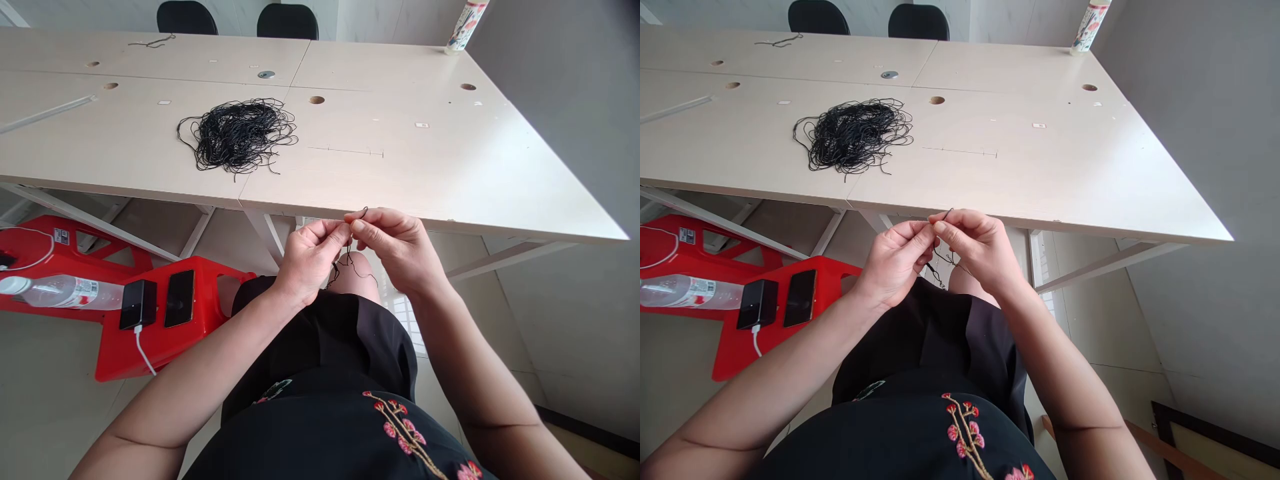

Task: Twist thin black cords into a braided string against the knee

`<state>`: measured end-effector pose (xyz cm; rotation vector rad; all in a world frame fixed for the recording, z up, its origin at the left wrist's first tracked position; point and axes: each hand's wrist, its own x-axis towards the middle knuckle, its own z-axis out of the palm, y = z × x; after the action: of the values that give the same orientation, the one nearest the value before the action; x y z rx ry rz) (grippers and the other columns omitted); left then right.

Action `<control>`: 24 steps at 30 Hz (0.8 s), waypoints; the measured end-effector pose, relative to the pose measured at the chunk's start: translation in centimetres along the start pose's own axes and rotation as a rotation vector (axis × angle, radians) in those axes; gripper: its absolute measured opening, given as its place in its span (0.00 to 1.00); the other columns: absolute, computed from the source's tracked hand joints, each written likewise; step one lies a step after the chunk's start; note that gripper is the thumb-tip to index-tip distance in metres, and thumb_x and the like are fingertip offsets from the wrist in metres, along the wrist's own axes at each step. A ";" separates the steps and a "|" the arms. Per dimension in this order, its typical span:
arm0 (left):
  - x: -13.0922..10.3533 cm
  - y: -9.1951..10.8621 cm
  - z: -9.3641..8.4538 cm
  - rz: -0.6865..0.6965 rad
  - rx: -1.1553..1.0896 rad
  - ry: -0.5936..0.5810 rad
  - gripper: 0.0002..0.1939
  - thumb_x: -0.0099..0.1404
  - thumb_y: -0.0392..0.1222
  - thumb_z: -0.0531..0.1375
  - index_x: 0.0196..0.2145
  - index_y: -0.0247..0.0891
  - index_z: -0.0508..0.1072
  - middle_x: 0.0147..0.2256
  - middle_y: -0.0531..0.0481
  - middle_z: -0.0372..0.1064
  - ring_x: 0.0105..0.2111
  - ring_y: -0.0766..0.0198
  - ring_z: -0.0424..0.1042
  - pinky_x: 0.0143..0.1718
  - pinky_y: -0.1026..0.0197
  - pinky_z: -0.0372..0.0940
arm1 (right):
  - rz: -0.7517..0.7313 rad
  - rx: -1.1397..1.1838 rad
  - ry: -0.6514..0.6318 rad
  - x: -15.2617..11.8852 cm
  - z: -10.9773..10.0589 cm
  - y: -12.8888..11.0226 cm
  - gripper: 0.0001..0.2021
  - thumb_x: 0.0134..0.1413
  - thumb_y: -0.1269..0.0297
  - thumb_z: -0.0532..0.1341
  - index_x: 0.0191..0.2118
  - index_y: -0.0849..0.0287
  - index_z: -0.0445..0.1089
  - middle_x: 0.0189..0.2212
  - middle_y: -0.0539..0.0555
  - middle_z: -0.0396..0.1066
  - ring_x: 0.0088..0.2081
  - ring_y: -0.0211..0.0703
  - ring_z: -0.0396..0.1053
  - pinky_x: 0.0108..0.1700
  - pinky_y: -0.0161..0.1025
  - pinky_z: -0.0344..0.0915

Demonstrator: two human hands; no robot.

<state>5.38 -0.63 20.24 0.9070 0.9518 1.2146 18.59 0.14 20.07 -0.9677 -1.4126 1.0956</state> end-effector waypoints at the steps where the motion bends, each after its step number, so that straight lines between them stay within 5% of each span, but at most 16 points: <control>1: 0.0 0.0 0.0 0.004 0.009 -0.008 0.09 0.50 0.44 0.66 0.25 0.36 0.75 0.21 0.54 0.66 0.21 0.75 0.61 0.23 0.68 0.56 | -0.003 0.008 -0.007 0.2 -0.1 -0.1 0.07 0.48 0.61 0.63 0.26 0.59 0.71 0.31 0.51 0.73 0.30 0.34 0.68 0.33 0.36 0.68; 8: -0.6 -0.4 0.3 0.050 0.131 -0.091 0.06 0.53 0.43 0.65 0.25 0.37 0.76 0.23 0.52 0.69 0.24 0.72 0.64 0.27 0.66 0.59 | 0.106 0.099 -0.116 1.2 -0.4 -0.2 0.08 0.48 0.61 0.64 0.26 0.60 0.70 0.25 0.50 0.70 0.28 0.34 0.68 0.30 0.36 0.67; 15: 0.2 0.2 0.3 -0.052 -0.146 0.009 0.06 0.52 0.41 0.65 0.24 0.37 0.73 0.20 0.56 0.64 0.21 0.75 0.62 0.25 0.69 0.59 | 0.069 0.015 -0.105 -0.2 0.5 0.0 0.20 0.45 0.53 0.65 0.42 0.60 0.67 0.32 0.52 0.71 0.31 0.35 0.69 0.30 0.35 0.68; 24: 0.5 0.9 0.5 -0.061 -0.172 0.068 0.06 0.52 0.39 0.65 0.24 0.37 0.72 0.22 0.56 0.65 0.20 0.76 0.60 0.22 0.70 0.57 | -0.230 -0.384 0.286 -1.1 2.2 -0.3 0.06 0.52 0.66 0.60 0.26 0.58 0.69 0.21 0.48 0.70 0.23 0.32 0.65 0.26 0.32 0.63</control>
<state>5.60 -0.02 21.17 0.6997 0.9069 1.2612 16.59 -1.26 20.05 -1.1464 -1.4778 0.5008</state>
